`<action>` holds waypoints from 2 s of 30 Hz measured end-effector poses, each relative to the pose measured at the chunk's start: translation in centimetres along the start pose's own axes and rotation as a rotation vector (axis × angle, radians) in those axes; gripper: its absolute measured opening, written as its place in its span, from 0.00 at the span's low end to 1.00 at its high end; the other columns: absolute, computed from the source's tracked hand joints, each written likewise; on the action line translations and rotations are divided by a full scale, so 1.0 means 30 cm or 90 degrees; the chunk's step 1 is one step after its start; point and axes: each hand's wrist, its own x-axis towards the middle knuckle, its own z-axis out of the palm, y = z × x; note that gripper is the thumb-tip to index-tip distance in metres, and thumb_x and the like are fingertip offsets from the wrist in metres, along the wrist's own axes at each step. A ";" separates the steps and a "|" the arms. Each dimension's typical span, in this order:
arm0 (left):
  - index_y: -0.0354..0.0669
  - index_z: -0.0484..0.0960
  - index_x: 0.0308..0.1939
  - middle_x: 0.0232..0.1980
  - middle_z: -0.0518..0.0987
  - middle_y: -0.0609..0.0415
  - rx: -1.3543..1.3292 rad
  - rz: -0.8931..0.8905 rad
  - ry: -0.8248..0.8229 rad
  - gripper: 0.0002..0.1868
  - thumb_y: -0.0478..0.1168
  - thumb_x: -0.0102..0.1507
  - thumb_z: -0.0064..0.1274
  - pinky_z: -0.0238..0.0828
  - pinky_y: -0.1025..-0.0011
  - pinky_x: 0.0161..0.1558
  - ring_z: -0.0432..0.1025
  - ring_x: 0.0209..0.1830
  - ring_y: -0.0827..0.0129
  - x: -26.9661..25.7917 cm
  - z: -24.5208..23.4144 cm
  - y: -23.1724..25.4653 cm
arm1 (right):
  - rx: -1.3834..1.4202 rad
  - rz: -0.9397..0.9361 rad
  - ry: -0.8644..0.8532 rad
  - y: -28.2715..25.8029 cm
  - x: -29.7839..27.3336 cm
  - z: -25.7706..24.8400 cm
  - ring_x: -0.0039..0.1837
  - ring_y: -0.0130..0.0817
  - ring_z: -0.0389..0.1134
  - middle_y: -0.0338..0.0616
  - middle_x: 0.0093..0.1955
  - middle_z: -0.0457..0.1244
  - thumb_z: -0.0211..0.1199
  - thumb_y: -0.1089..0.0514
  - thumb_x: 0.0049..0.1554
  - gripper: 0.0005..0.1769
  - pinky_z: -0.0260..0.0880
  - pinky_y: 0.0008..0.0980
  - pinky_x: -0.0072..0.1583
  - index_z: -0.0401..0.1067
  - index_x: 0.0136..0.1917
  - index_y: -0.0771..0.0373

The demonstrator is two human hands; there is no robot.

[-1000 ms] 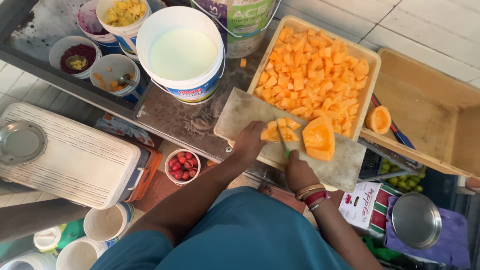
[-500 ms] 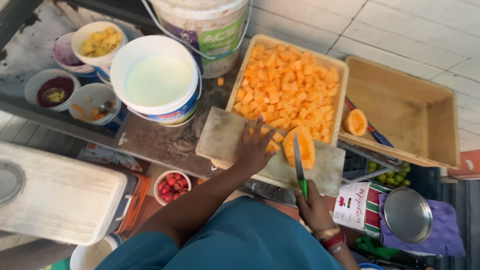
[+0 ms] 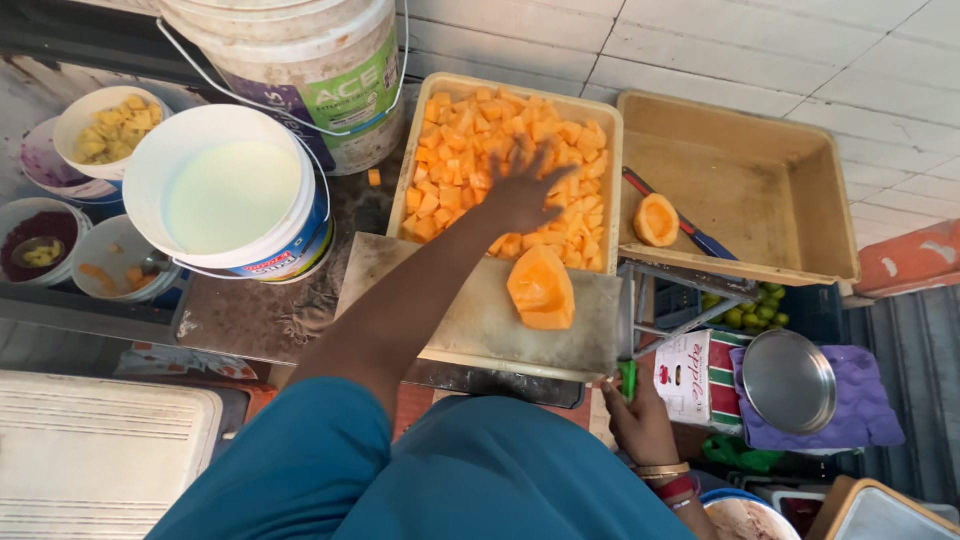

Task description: The person cuts a cantaloupe into pieces using a knife, moves the pieces into a large tray, and sets the rinds aside.

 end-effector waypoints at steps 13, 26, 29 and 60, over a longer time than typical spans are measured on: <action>0.49 0.80 0.49 0.45 0.83 0.51 -0.050 -0.044 -0.103 0.25 0.58 0.55 0.64 0.76 0.52 0.44 0.78 0.49 0.54 -0.465 -0.024 0.156 | -0.095 -0.016 -0.075 -0.039 0.065 0.026 0.23 0.28 0.62 0.42 0.26 0.62 0.58 0.53 0.61 0.13 0.58 0.31 0.27 0.62 0.56 0.59; 0.41 0.67 0.62 0.42 0.83 0.36 -0.275 -0.308 -0.070 0.26 0.53 0.67 0.49 0.73 0.44 0.47 0.78 0.45 0.40 -0.575 0.040 0.200 | -0.481 -0.175 -0.159 0.038 0.178 0.204 0.43 0.69 0.70 0.71 0.35 0.67 0.53 0.63 0.59 0.13 0.70 0.61 0.44 0.54 0.54 0.68; 0.41 0.66 0.62 0.41 0.83 0.35 -0.277 -0.310 -0.059 0.26 0.52 0.67 0.49 0.74 0.44 0.46 0.79 0.44 0.40 -0.576 0.040 0.198 | -0.428 -0.162 -0.194 0.153 0.217 0.212 0.43 0.71 0.69 0.73 0.35 0.66 0.54 0.63 0.58 0.14 0.69 0.62 0.45 0.53 0.52 0.70; 0.38 0.67 0.60 0.47 0.81 0.37 -0.223 -0.223 0.057 0.26 0.49 0.63 0.52 0.75 0.47 0.44 0.78 0.45 0.41 -0.600 0.082 0.155 | -0.435 -0.051 -0.175 0.110 0.146 0.361 0.35 0.55 0.67 0.60 0.34 0.65 0.49 0.60 0.65 0.10 0.65 0.54 0.37 0.55 0.59 0.62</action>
